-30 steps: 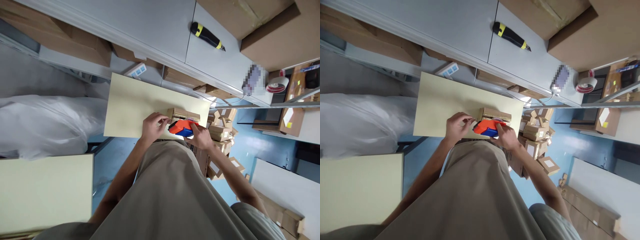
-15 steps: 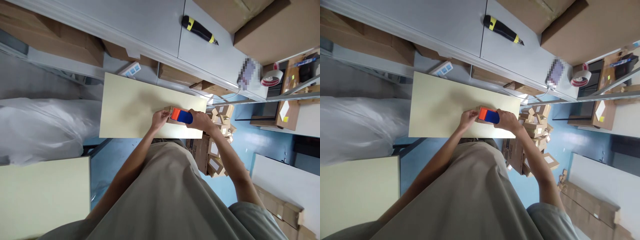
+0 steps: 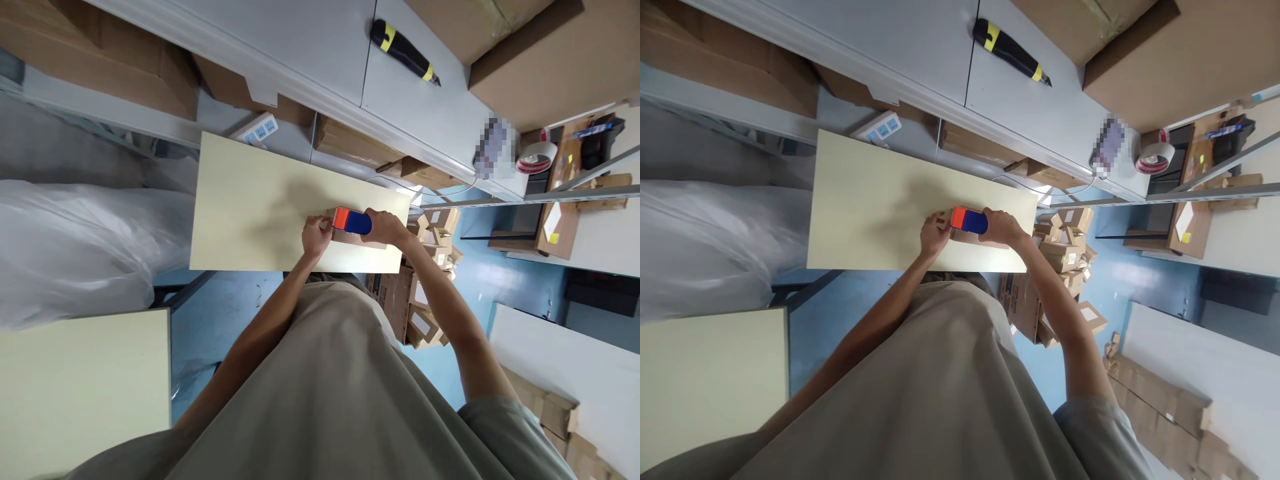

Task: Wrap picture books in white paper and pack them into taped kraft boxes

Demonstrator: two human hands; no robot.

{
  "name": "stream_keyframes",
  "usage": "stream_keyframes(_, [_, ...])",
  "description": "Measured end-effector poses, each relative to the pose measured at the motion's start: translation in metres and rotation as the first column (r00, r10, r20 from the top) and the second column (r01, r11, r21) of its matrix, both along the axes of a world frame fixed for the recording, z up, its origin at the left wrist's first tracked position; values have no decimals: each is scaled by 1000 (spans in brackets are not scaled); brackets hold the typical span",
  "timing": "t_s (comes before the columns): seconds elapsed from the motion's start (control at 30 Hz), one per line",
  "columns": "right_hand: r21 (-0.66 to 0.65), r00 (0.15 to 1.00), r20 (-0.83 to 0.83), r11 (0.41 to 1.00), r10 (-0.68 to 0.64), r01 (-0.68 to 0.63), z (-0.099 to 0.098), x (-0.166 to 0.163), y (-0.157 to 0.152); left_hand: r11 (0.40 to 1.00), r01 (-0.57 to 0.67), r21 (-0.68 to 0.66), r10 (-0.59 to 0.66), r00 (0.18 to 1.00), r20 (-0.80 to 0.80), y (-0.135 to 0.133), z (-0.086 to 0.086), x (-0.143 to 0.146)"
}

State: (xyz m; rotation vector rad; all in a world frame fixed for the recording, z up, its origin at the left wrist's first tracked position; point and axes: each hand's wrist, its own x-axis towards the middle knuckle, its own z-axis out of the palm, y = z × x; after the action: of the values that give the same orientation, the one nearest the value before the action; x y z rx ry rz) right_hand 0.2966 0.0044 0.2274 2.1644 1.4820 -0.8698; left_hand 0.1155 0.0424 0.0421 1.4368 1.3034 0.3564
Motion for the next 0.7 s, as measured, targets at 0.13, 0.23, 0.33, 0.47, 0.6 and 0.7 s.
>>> stream_keyframes(0.13, [31,998,-61,999,-7,9,-8,8,-5,999,-39,31,36,997,67,-7,-6,-9])
stream_keyframes(0.23, [61,994,-105,998,-9,16,-8,12,-9,982,110,152,-148,952,267,-5,-3,-9])
stream_keyframes(0.33, [92,987,-159,995,-31,46,-7,17,-13,940,256,225,-316,902,293,4,2,-3])
stream_keyframes(0.47, [104,977,-201,990,-72,94,-3,26,-19,919,328,219,-377,894,241,14,1,1])
stream_keyframes(0.6, [68,959,-250,985,-135,157,6,41,-27,931,314,186,-355,897,262,13,2,-3])
stream_keyframes(0.7, [77,930,-334,979,-154,190,8,57,-38,934,303,188,-343,905,250,9,5,-6])
